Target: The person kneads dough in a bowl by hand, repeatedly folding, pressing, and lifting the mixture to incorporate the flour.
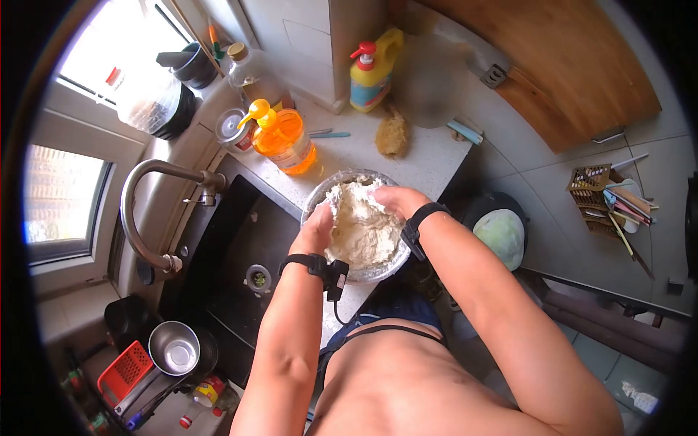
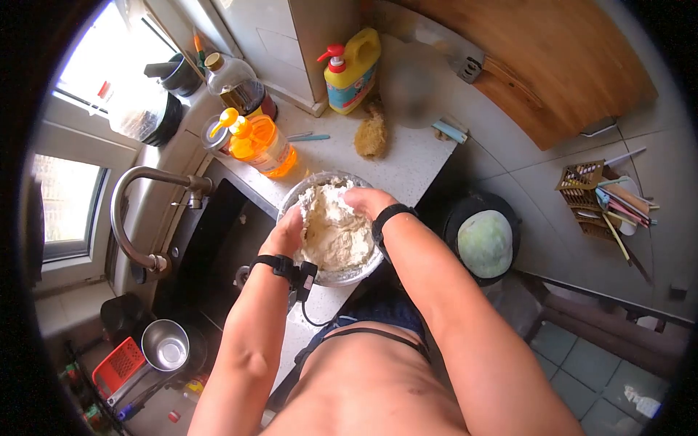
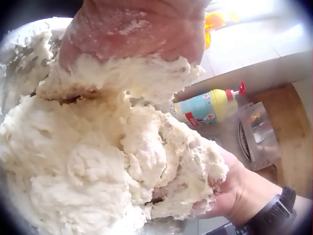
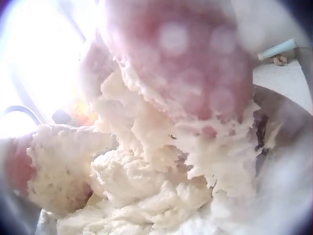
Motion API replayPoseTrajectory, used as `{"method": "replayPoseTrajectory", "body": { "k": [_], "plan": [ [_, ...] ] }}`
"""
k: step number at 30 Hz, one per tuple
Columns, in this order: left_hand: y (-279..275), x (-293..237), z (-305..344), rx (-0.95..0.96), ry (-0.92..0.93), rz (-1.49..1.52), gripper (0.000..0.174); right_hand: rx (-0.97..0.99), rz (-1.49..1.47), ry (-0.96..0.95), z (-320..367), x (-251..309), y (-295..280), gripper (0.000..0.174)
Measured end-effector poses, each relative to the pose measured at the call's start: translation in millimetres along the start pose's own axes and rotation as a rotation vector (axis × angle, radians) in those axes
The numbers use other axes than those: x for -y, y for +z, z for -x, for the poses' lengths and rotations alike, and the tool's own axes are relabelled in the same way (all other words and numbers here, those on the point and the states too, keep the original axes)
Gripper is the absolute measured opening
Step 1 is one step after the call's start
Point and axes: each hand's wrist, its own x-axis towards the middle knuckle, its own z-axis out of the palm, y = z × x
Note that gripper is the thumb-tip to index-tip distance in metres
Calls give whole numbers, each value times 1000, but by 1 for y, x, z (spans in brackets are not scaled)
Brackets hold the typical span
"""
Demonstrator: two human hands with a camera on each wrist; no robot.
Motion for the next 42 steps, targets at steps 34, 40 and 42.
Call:
{"method": "replayPoseTrajectory", "body": {
  "k": [34,40,42],
  "plan": [
    [28,-45,-6,11,-534,188,29,117,184,270,-64,-16,-35,26],
    [5,-10,-22,44,-538,211,31,197,83,385,-86,-27,-55,31],
    [7,-15,-20,76,-535,195,31,209,82,410,-91,-29,-57,33]
  ]
}}
